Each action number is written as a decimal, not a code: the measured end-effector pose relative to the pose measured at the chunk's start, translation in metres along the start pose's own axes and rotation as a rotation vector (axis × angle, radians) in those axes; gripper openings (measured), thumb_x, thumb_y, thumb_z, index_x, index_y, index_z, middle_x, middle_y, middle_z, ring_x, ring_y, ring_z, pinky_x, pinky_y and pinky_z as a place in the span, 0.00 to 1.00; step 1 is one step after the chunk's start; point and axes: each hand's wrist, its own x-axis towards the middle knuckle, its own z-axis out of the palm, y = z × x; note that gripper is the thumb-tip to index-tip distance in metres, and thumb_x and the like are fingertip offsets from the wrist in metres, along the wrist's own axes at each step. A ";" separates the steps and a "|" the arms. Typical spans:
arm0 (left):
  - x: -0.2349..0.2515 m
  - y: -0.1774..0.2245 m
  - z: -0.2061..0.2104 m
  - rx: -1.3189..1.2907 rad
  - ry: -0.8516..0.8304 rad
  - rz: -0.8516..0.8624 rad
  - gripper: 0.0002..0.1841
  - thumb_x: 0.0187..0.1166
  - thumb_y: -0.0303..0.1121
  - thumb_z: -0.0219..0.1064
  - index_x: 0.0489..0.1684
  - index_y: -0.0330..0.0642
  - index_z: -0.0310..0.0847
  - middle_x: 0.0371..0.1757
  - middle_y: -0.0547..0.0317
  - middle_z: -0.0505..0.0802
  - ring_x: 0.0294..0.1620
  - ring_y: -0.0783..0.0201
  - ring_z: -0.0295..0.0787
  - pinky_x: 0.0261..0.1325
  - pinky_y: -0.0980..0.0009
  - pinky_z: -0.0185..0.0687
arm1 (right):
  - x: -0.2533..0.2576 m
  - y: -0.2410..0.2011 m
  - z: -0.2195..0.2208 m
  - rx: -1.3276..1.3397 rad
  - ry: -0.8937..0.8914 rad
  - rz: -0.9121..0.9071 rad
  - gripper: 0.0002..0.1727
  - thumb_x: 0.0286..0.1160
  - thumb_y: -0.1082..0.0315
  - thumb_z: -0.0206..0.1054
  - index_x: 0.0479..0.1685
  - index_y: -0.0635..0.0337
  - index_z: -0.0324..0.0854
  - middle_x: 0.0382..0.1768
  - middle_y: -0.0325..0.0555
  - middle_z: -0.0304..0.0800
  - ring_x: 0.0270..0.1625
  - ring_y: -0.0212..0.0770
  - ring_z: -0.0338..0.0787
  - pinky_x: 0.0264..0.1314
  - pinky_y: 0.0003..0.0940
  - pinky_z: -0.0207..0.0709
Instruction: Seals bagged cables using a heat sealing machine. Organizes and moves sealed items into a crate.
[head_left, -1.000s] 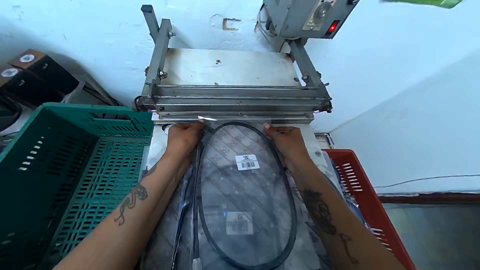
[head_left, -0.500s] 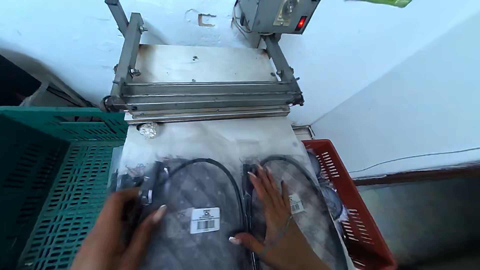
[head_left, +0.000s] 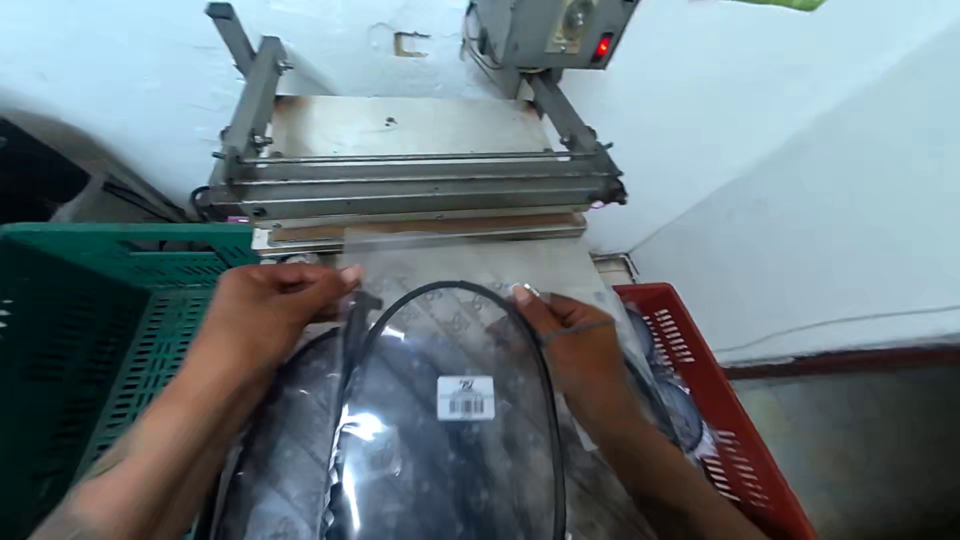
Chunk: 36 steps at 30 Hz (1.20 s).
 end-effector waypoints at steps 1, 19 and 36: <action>0.011 0.000 0.008 -0.022 0.012 -0.032 0.06 0.78 0.31 0.73 0.33 0.38 0.90 0.29 0.63 0.94 0.28 0.72 0.91 0.40 0.73 0.91 | 0.016 0.002 0.002 -0.082 0.029 0.006 0.17 0.83 0.52 0.67 0.32 0.55 0.87 0.22 0.38 0.89 0.20 0.30 0.84 0.22 0.27 0.77; 0.063 -0.032 0.045 -0.251 0.177 -0.225 0.10 0.77 0.34 0.76 0.28 0.40 0.86 0.23 0.62 0.90 0.20 0.72 0.83 0.27 0.73 0.82 | 0.088 0.014 0.027 -0.037 0.133 0.173 0.13 0.80 0.60 0.71 0.31 0.59 0.89 0.26 0.37 0.90 0.27 0.26 0.84 0.33 0.25 0.78; -0.094 -0.080 -0.065 0.733 0.023 0.214 0.42 0.77 0.55 0.70 0.76 0.23 0.68 0.67 0.21 0.82 0.66 0.28 0.82 0.68 0.34 0.78 | -0.058 0.027 -0.007 -0.640 -0.112 -0.610 0.54 0.64 0.24 0.66 0.87 0.53 0.68 0.87 0.56 0.65 0.90 0.57 0.63 0.88 0.70 0.53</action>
